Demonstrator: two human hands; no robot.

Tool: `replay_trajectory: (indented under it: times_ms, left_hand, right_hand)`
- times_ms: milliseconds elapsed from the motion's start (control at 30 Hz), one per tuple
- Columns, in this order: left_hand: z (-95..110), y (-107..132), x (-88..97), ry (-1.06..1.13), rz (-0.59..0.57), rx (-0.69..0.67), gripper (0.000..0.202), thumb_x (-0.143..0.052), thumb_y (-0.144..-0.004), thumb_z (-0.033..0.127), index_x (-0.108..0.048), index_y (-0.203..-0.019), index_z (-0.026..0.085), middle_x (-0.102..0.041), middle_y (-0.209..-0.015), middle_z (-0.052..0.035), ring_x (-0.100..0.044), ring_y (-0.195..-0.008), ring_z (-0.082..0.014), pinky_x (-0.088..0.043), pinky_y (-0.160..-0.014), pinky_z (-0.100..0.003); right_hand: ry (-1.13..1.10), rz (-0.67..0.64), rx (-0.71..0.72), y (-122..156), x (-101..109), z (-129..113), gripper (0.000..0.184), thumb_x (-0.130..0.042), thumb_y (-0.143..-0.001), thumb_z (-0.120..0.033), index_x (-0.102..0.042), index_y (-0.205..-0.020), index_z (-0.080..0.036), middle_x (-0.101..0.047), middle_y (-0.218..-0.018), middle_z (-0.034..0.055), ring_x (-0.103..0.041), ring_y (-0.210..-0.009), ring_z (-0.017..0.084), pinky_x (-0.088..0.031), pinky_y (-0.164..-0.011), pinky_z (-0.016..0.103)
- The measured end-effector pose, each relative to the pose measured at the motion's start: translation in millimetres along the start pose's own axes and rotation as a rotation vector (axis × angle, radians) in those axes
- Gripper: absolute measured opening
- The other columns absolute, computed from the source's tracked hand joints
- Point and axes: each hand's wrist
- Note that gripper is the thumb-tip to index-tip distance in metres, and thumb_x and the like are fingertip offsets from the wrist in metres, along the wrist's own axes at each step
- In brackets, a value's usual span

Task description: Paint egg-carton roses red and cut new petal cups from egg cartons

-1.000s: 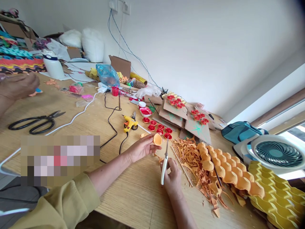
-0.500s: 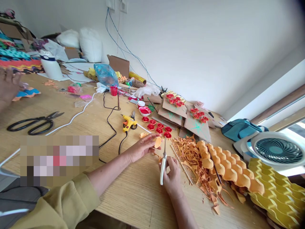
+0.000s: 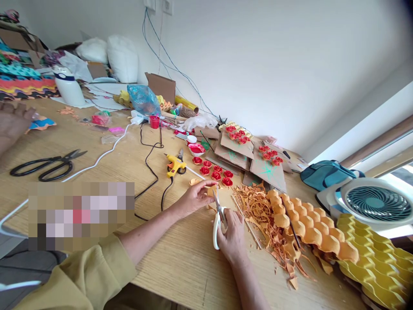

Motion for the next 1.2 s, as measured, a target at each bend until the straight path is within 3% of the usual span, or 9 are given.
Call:
replay_trajectory:
  times_ms: [333, 700, 900, 1200]
  left_hand:
    - [-3.9, 0.5, -0.1, -0.114, 0.003, -0.068, 0.051, -0.091, -0.07, 0.029, -0.071, -0.115, 0.019, -0.066, -0.104, -0.004, -0.059, -0.089, -0.0168, -0.047, -0.083, -0.028]
    - [-4.0, 0.2, 1.6, -0.108, -0.041, -0.06, 0.051, -0.088, -0.075, 0.029, -0.067, -0.121, 0.018, -0.068, -0.104, -0.0054, -0.061, -0.088, -0.0166, -0.049, -0.082, -0.028]
    - [3.1, -1.1, -2.6, -0.019, 0.0, -0.133, 0.048, -0.089, -0.074, 0.024, -0.07, -0.118, 0.02, -0.066, -0.119, -0.0081, -0.064, -0.103, -0.0196, -0.051, -0.093, -0.029]
    - [6.3, 1.2, -1.8, 0.125, 0.012, -0.013, 0.052, -0.086, -0.078, 0.021, -0.069, -0.127, 0.025, -0.068, -0.122, -0.0064, -0.067, -0.111, -0.0212, -0.051, -0.098, -0.031]
  right_hand:
    - [-0.012, -0.021, -0.011, 0.2, -1.0, 3.3, 0.015, -0.055, -0.096, -0.032, -0.047, -0.086, -0.025, -0.057, -0.08, -0.0018, -0.056, -0.077, 0.02, -0.04, -0.088, 0.039]
    - [-0.066, 0.01, 0.019, -0.2, -2.1, 2.9, 0.022, -0.055, -0.095, -0.027, -0.044, -0.076, -0.025, -0.053, -0.07, -0.0034, -0.052, -0.07, 0.018, -0.042, -0.077, 0.034]
    - [-0.106, 0.035, 0.008, 1.1, -3.9, 2.4, 0.029, -0.058, -0.097, -0.03, -0.044, -0.072, -0.025, -0.052, -0.065, -0.0034, -0.051, -0.066, 0.017, -0.042, -0.07, 0.031]
    - [-0.111, 0.073, -0.057, 0.5, -7.2, 3.4, 0.028, -0.055, -0.098, -0.027, -0.044, -0.072, -0.025, -0.052, -0.064, -0.0039, -0.049, -0.063, 0.016, -0.04, -0.065, 0.029]
Point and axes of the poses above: each hand's wrist, its own y-axis away from the middle knuckle, its own x-axis out of the back of the hand, z = x × y
